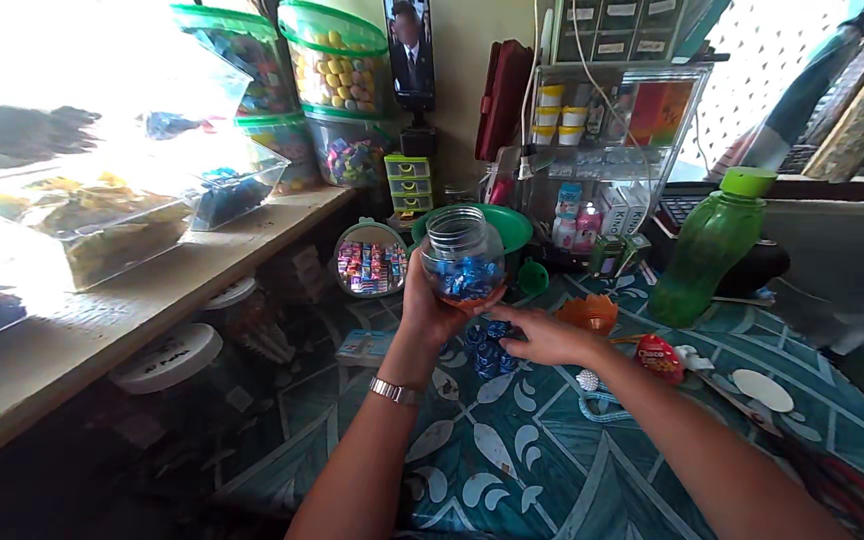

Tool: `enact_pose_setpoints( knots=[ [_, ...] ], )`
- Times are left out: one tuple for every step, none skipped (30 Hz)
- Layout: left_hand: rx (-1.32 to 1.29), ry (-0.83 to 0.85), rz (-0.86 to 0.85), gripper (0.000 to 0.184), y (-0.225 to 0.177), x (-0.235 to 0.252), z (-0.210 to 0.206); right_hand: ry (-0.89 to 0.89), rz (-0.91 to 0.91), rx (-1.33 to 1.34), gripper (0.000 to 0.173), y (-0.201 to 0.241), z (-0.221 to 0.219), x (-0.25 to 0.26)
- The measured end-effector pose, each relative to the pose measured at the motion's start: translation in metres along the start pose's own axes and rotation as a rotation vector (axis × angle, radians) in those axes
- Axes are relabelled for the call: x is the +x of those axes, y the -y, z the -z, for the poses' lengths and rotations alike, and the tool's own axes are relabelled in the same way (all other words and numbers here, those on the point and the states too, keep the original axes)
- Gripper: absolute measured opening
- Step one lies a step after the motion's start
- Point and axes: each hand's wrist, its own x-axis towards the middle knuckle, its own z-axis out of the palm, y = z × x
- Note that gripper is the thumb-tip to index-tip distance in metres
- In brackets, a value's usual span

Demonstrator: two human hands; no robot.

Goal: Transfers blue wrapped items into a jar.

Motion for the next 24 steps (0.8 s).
enact_pose_setpoints(
  knots=[
    [0.005,0.021,0.021,0.068,0.002,-0.001,-0.001,-0.007,-0.004,0.019,0.057,-0.001,-0.001,0.001],
    [0.01,0.033,0.043,0.068,0.004,-0.002,-0.002,-0.015,-0.011,0.028,0.055,-0.001,-0.002,0.001],
    [0.013,0.041,0.064,0.069,0.007,-0.002,-0.003,-0.026,-0.015,0.03,0.052,-0.002,-0.003,0.001],
    [0.019,0.048,0.082,0.07,0.01,-0.002,-0.004,-0.032,-0.019,0.034,0.05,-0.004,-0.005,0.001],
    [0.025,0.058,0.102,0.069,0.013,-0.002,-0.005,-0.038,-0.015,0.042,0.048,-0.007,-0.006,0.002],
    [0.033,0.072,0.118,0.068,0.015,-0.003,-0.006,-0.048,-0.004,0.052,0.045,-0.01,-0.008,0.003],
    [0.042,0.083,0.131,0.068,0.017,-0.003,-0.007,-0.058,0.006,0.067,0.044,-0.013,-0.01,0.004],
    [0.05,0.1,0.14,0.07,0.019,-0.004,-0.008,-0.074,0.011,0.085,0.042,-0.017,-0.012,0.006],
    [0.053,0.118,0.151,0.072,0.021,-0.005,-0.008,-0.092,0.013,0.102,0.042,-0.02,-0.014,0.007],
    [0.051,0.126,0.163,0.072,0.023,-0.005,-0.009,-0.113,0.013,0.116,0.041,-0.023,-0.016,0.008],
    [0.044,0.132,0.176,0.073,0.024,-0.006,-0.009,-0.13,0.009,0.126,0.041,-0.024,-0.017,0.009],
    [0.036,0.14,0.188,0.073,0.026,-0.007,-0.01,-0.15,0.002,0.135,0.041,-0.024,-0.018,0.009],
    [0.026,0.146,0.198,0.073,0.027,-0.007,-0.01,-0.162,-0.015,0.138,0.041,-0.023,-0.018,0.008],
    [0.018,0.151,0.207,0.072,0.028,-0.007,-0.011,-0.166,-0.042,0.138,0.042,-0.02,-0.018,0.008],
    [0.011,0.165,0.218,0.071,0.028,-0.008,-0.012,-0.167,-0.068,0.135,0.043,-0.017,-0.017,0.007],
    [0.005,0.171,0.229,0.07,0.029,-0.009,-0.012,-0.173,-0.078,0.131,0.044,-0.016,-0.018,0.006],
    [0.002,0.174,0.235,0.07,0.029,-0.01,-0.013,-0.187,-0.065,0.132,0.045,-0.018,-0.019,0.007],
    [0.0,0.181,0.238,0.069,0.03,-0.011,-0.013,-0.197,-0.05,0.138,0.046,-0.02,-0.02,0.008],
    [-0.001,0.178,0.236,0.068,0.03,-0.011,-0.014,-0.2,-0.047,0.149,0.047,-0.021,-0.021,0.009],
    [-0.005,0.176,0.23,0.066,0.031,-0.012,-0.015,-0.197,-0.055,0.161,0.048,-0.022,-0.021,0.01],
    [-0.012,0.177,0.221,0.064,0.032,-0.013,-0.015,-0.185,-0.073,0.173,0.049,-0.021,-0.02,0.01],
    [-0.011,0.179,0.204,0.062,0.033,-0.013,-0.015,-0.183,-0.082,0.177,0.049,-0.02,-0.02,0.01],
    [-0.01,0.18,0.183,0.061,0.035,-0.012,-0.015,-0.183,-0.083,0.175,0.049,-0.02,-0.02,0.01],
    [-0.008,0.176,0.159,0.061,0.037,-0.012,-0.014,-0.18,-0.076,0.166,0.048,-0.019,-0.02,0.01]
  ],
)
